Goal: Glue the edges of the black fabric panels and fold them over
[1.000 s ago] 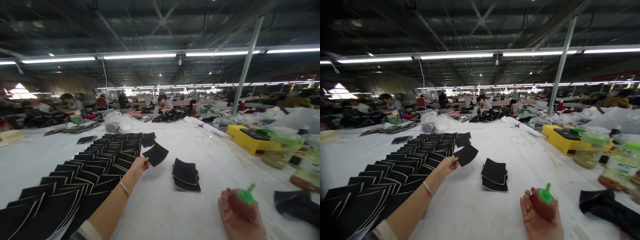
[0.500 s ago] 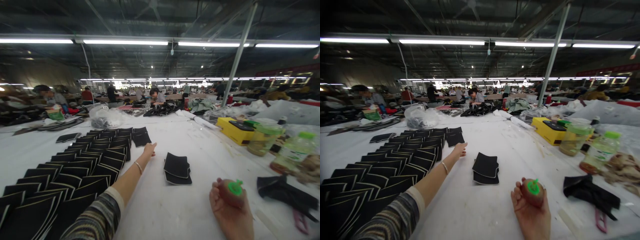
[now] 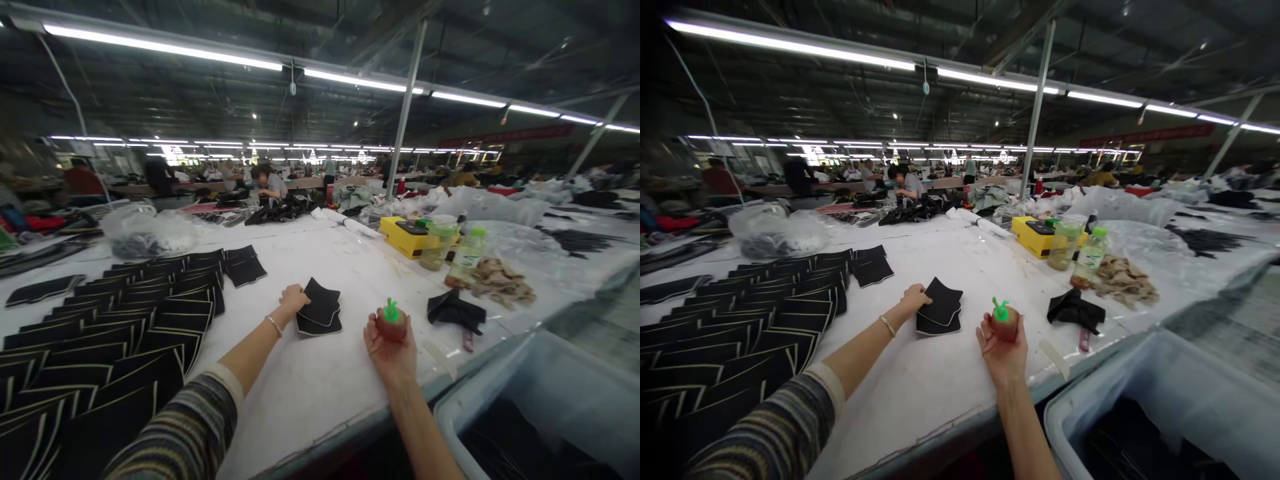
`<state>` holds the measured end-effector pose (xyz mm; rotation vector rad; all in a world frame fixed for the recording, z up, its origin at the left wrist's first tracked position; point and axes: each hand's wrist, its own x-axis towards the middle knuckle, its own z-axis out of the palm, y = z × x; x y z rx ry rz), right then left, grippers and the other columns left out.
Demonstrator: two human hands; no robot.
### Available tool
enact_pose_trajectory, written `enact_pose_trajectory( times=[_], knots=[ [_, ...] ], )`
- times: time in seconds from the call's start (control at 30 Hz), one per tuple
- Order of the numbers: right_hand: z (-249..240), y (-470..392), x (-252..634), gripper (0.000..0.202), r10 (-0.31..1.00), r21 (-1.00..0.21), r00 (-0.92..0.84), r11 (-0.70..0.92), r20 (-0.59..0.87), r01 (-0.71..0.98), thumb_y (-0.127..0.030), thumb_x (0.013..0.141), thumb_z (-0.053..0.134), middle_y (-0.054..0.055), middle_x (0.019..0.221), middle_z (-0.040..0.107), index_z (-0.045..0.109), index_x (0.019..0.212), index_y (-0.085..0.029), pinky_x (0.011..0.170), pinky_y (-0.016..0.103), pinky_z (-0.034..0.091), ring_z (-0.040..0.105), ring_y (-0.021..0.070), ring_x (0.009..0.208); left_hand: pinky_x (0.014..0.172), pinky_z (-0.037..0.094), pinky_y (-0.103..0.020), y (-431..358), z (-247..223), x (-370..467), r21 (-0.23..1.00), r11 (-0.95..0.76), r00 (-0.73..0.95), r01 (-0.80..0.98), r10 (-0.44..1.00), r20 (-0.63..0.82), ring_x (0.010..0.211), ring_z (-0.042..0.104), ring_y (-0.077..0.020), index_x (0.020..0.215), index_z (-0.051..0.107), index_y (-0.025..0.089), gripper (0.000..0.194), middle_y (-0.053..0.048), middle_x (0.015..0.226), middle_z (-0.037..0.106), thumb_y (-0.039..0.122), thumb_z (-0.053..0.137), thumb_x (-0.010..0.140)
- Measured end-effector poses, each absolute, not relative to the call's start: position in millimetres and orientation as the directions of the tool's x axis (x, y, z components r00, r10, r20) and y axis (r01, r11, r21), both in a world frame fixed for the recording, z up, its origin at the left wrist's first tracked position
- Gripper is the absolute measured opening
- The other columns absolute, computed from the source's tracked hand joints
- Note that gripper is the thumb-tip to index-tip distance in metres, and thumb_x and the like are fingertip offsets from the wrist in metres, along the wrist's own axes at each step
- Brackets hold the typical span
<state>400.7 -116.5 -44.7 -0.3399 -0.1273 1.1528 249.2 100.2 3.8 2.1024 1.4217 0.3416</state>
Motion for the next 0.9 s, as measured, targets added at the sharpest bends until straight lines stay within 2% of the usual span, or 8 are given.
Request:
enact_pose_trajectory(
  times=[0.17,0.27,0.33,0.4,0.53,0.63,0.73,0.9],
  knots=[
    [-43,-118,400,0.047,0.900,-0.258,0.421,0.383,-0.111,-0.887,-0.057,0.089,0.048,0.010,0.089,0.075,0.069,0.099,-0.016,0.071,0.031,0.061,0.072,0.0170,0.072,0.076,0.047,-0.029,82,62,224,0.715,-0.398,0.576,0.574,0.817,-0.007,0.089,0.062,-0.0190,0.094,0.056,0.019,0.021,-0.001,0.089,0.066,0.016,0.057,0.073],
    [-43,-119,400,0.047,0.901,-0.247,0.425,0.394,-0.086,-0.885,-0.058,0.089,0.048,0.009,0.089,0.075,0.068,0.101,-0.017,0.072,0.031,0.061,0.072,0.0167,0.075,0.075,0.046,-0.027,67,97,190,0.716,-0.519,0.815,0.467,0.567,-0.120,0.083,0.061,-0.0180,0.084,0.061,0.018,0.017,0.002,0.081,0.065,0.016,0.060,0.067],
    [-43,-118,401,0.048,0.902,-0.260,0.427,0.396,-0.071,-0.881,-0.058,0.088,0.050,0.009,0.089,0.075,0.068,0.101,-0.016,0.073,0.031,0.061,0.072,0.0167,0.076,0.074,0.046,-0.028,50,106,172,0.609,-0.658,0.896,0.444,0.314,-0.313,0.078,0.060,-0.0186,0.078,0.065,0.017,0.017,0.002,0.075,0.065,0.011,0.060,0.063],
    [-43,-117,401,0.050,0.899,-0.281,0.433,0.397,-0.074,-0.874,-0.060,0.086,0.051,0.009,0.087,0.074,0.068,0.099,-0.015,0.071,0.031,0.061,0.072,0.0170,0.076,0.079,0.045,-0.033,25,100,163,0.370,-0.826,0.861,0.424,0.241,-0.448,0.075,0.059,-0.0194,0.074,0.068,0.018,0.023,0.000,0.072,0.064,0.004,0.057,0.061],
    [-41,-116,400,0.054,0.889,-0.307,0.445,0.396,-0.110,-0.866,-0.064,0.086,0.046,0.009,0.084,0.074,0.068,0.097,-0.015,0.069,0.031,0.061,0.072,0.0174,0.073,0.102,0.033,-0.046,-26,60,160,-0.040,-0.929,0.911,0.368,0.369,-0.185,0.104,0.055,-0.0269,0.083,0.072,0.021,0.030,-0.009,0.102,0.066,0.001,0.053,0.069],
    [-39,-117,398,0.057,0.892,-0.315,0.435,0.380,-0.122,-0.870,-0.064,0.090,0.039,0.010,0.083,0.074,0.068,0.096,-0.015,0.068,0.032,0.062,0.072,0.0177,0.070,0.096,0.041,-0.043,-50,27,153,0.039,-0.784,0.785,0.619,0.619,-0.022,0.115,0.051,-0.0304,0.114,0.064,0.020,0.033,-0.014,0.122,0.056,0.025,0.059,0.082],
    [-37,-118,396,0.059,0.895,-0.337,0.428,0.368,-0.122,-0.866,-0.062,0.092,0.035,0.011,0.081,0.074,0.068,0.095,-0.013,0.066,0.033,0.062,0.072,0.0187,0.069,0.086,0.048,-0.039,-61,6,142,0.161,-0.554,0.574,0.817,0.809,-0.125,0.104,0.058,-0.0302,0.120,0.056,0.015,0.049,-0.017,0.119,0.053,0.047,0.058,0.083],
    [-36,-119,393,0.058,0.893,-0.368,0.431,0.361,-0.130,-0.857,-0.060,0.093,0.034,0.012,0.079,0.074,0.067,0.092,-0.012,0.066,0.034,0.062,0.073,0.0199,0.069,0.088,0.048,-0.038,-63,-4,140,0.198,-0.481,0.515,0.854,0.835,-0.193,0.110,0.057,-0.0318,0.118,0.053,0.014,0.049,-0.017,0.122,0.049,0.044,0.058,0.079]
  ],
)
